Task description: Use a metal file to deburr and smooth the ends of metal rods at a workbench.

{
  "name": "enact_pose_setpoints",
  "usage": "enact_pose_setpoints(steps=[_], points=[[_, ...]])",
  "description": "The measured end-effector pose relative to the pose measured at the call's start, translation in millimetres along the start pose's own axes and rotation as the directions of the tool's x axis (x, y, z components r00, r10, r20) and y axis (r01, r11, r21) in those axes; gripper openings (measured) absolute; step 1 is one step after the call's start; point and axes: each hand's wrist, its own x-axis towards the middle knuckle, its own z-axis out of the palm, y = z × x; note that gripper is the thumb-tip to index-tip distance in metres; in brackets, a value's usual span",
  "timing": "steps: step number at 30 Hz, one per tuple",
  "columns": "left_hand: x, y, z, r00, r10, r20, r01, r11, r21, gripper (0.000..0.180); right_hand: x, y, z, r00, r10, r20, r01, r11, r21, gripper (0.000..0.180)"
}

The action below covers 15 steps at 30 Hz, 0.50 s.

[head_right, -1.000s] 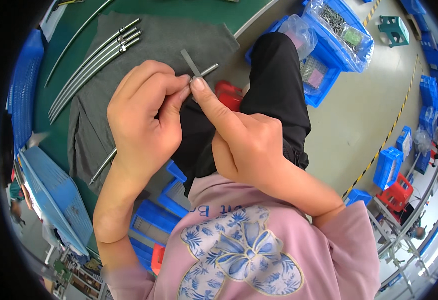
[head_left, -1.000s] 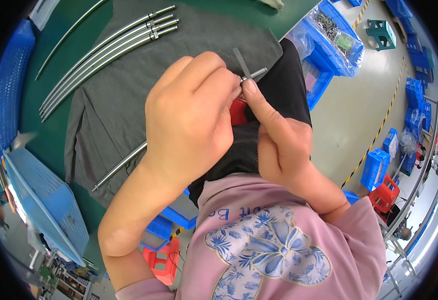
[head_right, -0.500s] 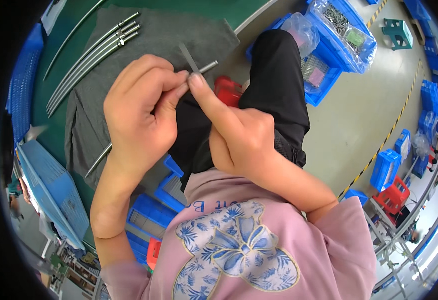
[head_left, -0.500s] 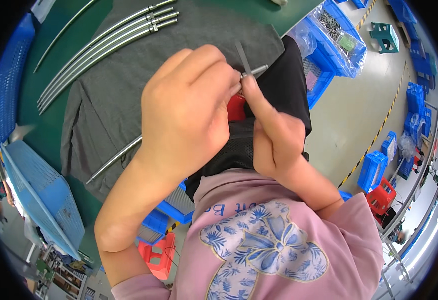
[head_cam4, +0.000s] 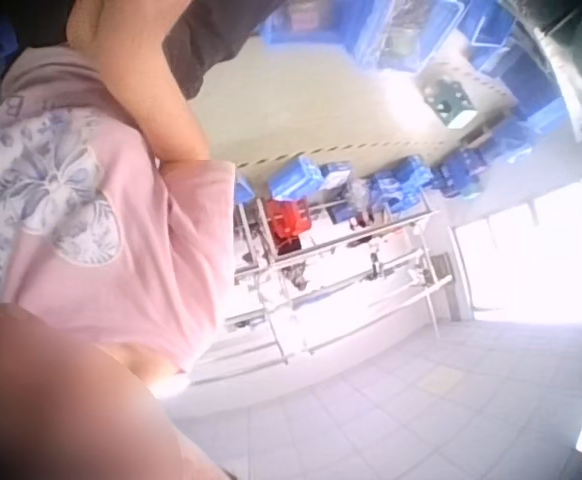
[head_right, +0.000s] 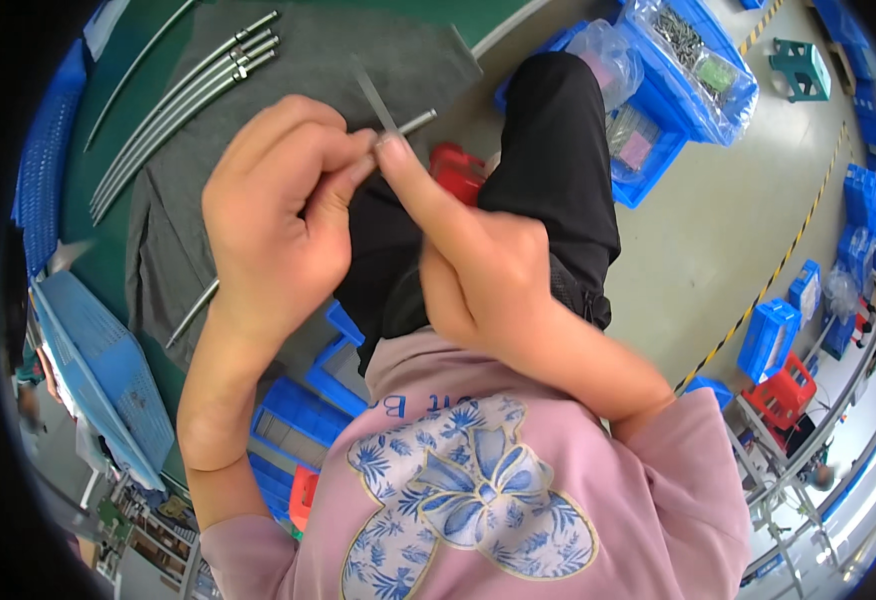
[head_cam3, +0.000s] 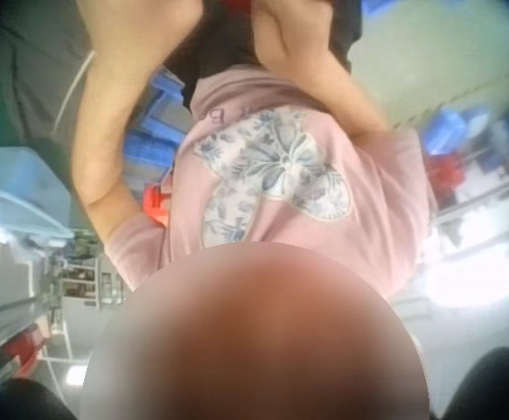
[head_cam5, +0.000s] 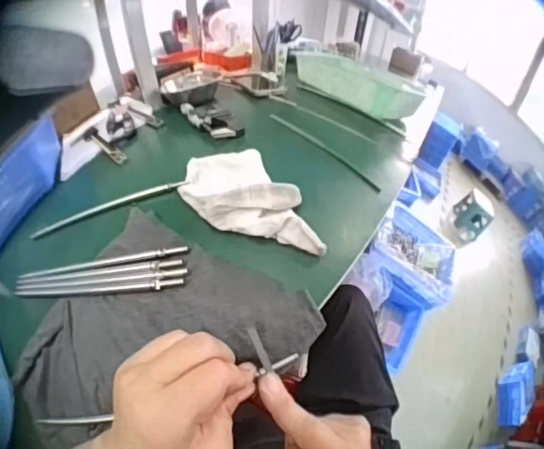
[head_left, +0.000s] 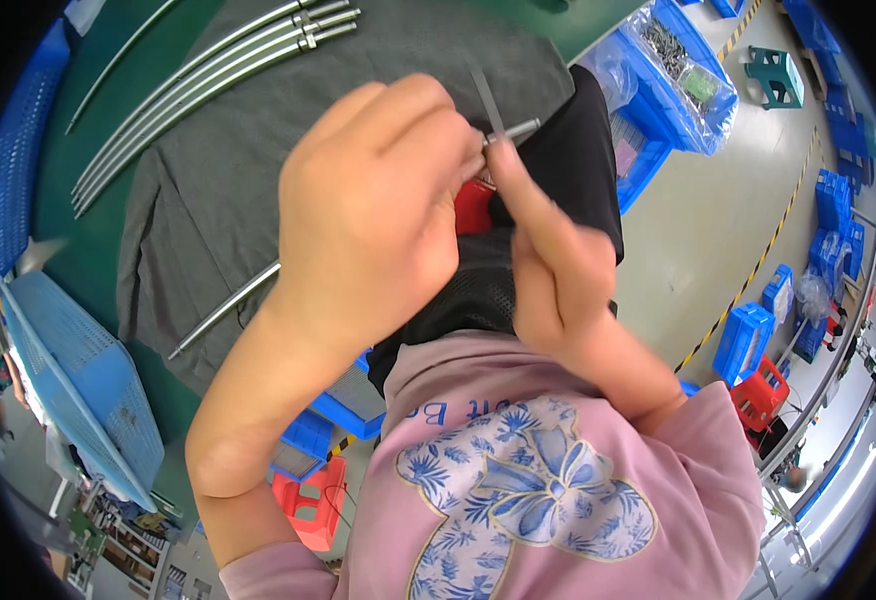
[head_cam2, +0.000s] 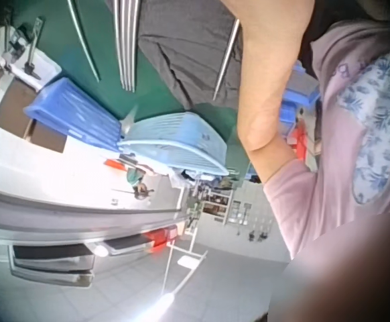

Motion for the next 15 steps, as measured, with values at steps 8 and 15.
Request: enact_pose_setpoints(steps=[8, 15], points=[[0.6, 0.8, 2.9, 1.0, -0.019, -0.01, 0.019, 1.0, -0.008, 0.015, 5.2, -22.1, -21.8, 0.945, 0.257, 0.201, -0.275, 0.959, 0.065, 0.056], [-1.3, 3.4, 3.4, 0.999, -0.014, -0.032, 0.013, 1.0, -0.02, 0.016, 2.5, -20.7, -19.8, 0.957, 0.234, 0.171, -0.254, 0.961, 0.106, 0.057]])
